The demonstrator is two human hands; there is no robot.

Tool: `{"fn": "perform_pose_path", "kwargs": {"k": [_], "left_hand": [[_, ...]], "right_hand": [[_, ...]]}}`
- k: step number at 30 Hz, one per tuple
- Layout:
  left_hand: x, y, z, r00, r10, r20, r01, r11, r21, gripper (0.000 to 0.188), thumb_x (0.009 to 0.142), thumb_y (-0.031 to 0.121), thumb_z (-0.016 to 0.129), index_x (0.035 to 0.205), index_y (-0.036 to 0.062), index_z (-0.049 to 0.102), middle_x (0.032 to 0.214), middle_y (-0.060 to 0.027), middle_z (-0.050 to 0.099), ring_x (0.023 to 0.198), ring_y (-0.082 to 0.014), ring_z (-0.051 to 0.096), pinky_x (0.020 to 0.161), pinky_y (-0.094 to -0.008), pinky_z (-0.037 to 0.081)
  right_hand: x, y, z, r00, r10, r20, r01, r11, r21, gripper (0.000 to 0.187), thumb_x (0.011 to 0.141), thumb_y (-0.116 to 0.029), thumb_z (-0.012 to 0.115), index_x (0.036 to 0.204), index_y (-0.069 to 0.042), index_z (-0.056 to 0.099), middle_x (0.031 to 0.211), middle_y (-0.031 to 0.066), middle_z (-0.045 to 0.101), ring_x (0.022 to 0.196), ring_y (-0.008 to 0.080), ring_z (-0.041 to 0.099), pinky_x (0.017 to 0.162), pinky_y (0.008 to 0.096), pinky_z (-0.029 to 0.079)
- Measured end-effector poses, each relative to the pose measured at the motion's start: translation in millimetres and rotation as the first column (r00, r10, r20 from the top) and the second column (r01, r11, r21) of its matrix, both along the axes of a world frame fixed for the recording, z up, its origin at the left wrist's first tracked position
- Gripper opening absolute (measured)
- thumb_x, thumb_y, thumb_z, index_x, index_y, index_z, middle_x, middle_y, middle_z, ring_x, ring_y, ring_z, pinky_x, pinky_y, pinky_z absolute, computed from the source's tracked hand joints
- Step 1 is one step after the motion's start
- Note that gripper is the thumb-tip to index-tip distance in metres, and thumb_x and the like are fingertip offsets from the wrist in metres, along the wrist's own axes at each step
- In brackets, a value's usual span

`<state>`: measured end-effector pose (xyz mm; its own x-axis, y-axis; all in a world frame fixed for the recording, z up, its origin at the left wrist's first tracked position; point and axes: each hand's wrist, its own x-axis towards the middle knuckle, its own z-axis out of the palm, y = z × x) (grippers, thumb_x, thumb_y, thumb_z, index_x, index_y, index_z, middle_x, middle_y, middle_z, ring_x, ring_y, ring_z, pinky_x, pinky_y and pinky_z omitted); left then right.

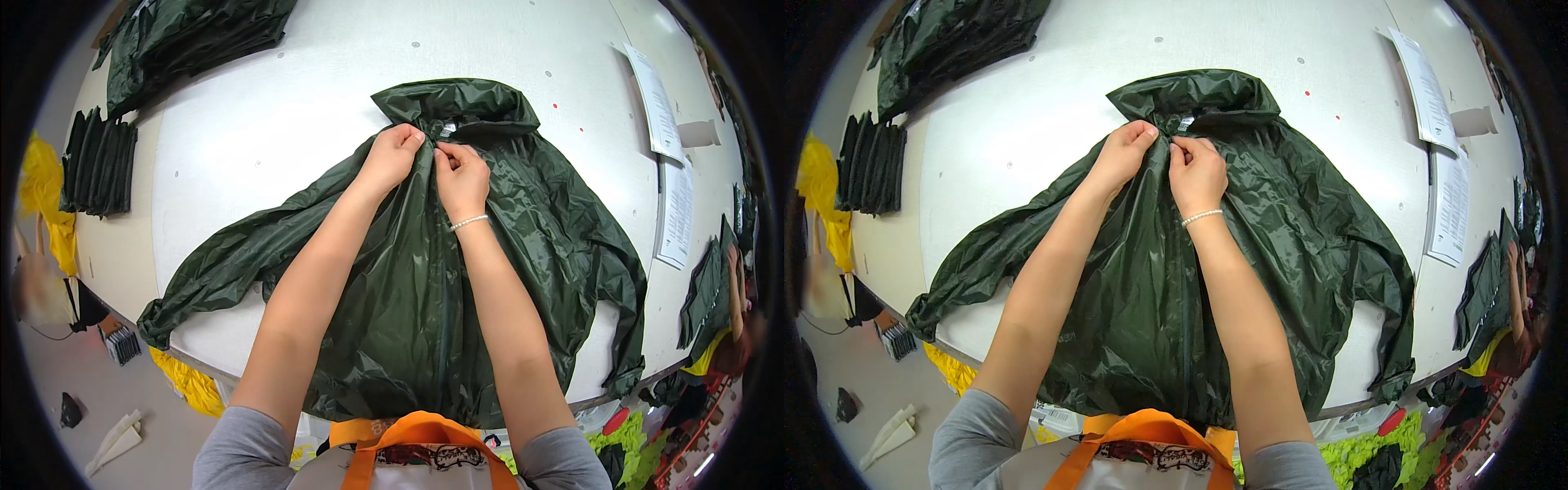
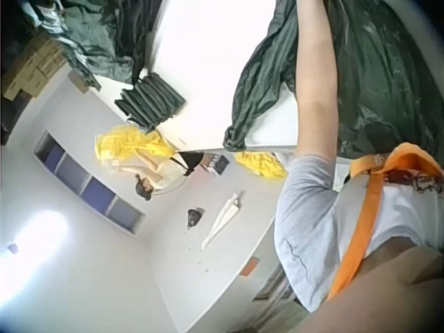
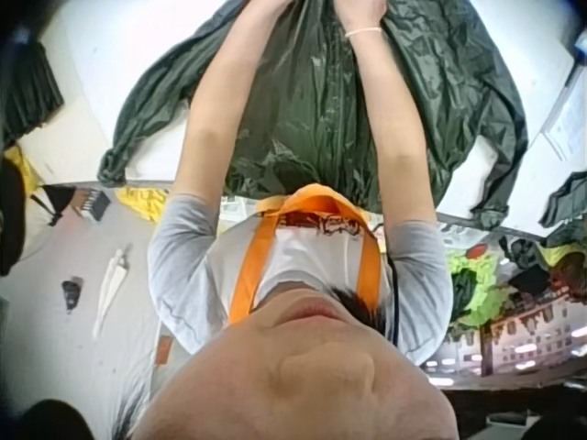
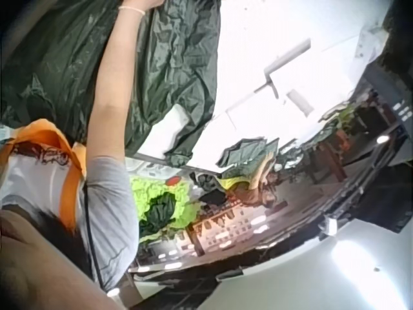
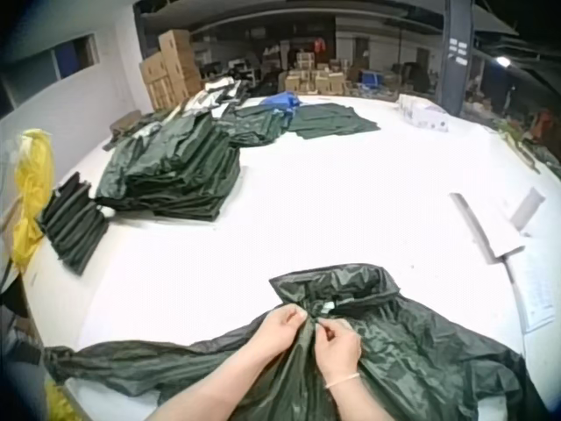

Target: The person folds a green raincoat on a white table. They smooth the fabric, fold the sleeves inward, fold the body in half, and then fold it into a compact rectangle. The folded jacket is placed on a stack of similar jackets.

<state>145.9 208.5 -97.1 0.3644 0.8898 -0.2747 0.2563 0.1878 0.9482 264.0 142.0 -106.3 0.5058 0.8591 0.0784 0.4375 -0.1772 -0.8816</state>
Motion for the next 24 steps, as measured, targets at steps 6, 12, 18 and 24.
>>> {"fn": "perform_pose_path", "kwargs": {"k": [6, 12, 18, 24], "left_hand": [[-1, -2, -9, 0.998, -0.054, 0.036, 0.051, 0.996, 0.072, 0.017, 0.095, 0.015, 0.05, 0.086, 0.0025, 0.056, 0.073, 0.0059, 0.049, 0.068, -0.0039, 0.041, 0.062, -0.0206, 0.037], [3, -1, -13, 0.991, -0.036, -0.125, 0.064, 0.973, 0.223, 0.018, 0.094, 0.016, 0.052, 0.086, 0.0003, 0.057, 0.069, 0.002, 0.05, 0.066, -0.0061, 0.043, 0.06, -0.0233, 0.038], [0, -5, -3, 0.879, 0.199, -0.434, 0.08, 0.835, 0.545, 0.019, 0.086, 0.02, 0.061, 0.091, 0.0023, 0.06, 0.083, -0.0174, 0.063, 0.082, -0.0353, 0.061, 0.073, -0.041, 0.048], [-22, -140, 63, 0.752, 0.086, -0.653, 0.151, 0.943, 0.298, 0.039, 0.077, 0.042, 0.071, 0.071, 0.0048, 0.061, 0.065, -0.0131, 0.062, 0.063, -0.0318, 0.062, 0.06, -0.0424, 0.049]], "right_hand": [[3, 0, -3, 0.995, 0.084, 0.052, -0.092, 0.982, 0.165, 0.009, 0.078, -0.006, 0.064, 0.085, -0.003, 0.069, 0.08, 0.0099, 0.063, 0.069, 0.0273, 0.061, 0.064, 0.0352, 0.048], [3, 0, -8, 0.927, 0.155, 0.34, -0.214, 0.967, 0.141, 0.014, 0.078, -0.001, 0.06, 0.091, -0.001, 0.064, 0.087, 0.0127, 0.06, 0.082, 0.032, 0.059, 0.074, 0.0399, 0.048], [-1, -39, 17, 0.824, 0.364, 0.434, -0.346, 0.93, -0.123, 0.039, 0.075, 0.001, 0.056, 0.114, 0.001, 0.057, 0.1, 0.018, 0.055, 0.101, 0.0338, 0.052, 0.085, 0.0392, 0.046], [-5, -170, 22, 0.994, 0.102, -0.031, -0.107, 0.951, -0.29, 0.018, 0.077, -0.008, 0.066, 0.089, 0.002, 0.057, 0.078, 0.0149, 0.061, 0.068, 0.0299, 0.061, 0.064, 0.0373, 0.05]]}}
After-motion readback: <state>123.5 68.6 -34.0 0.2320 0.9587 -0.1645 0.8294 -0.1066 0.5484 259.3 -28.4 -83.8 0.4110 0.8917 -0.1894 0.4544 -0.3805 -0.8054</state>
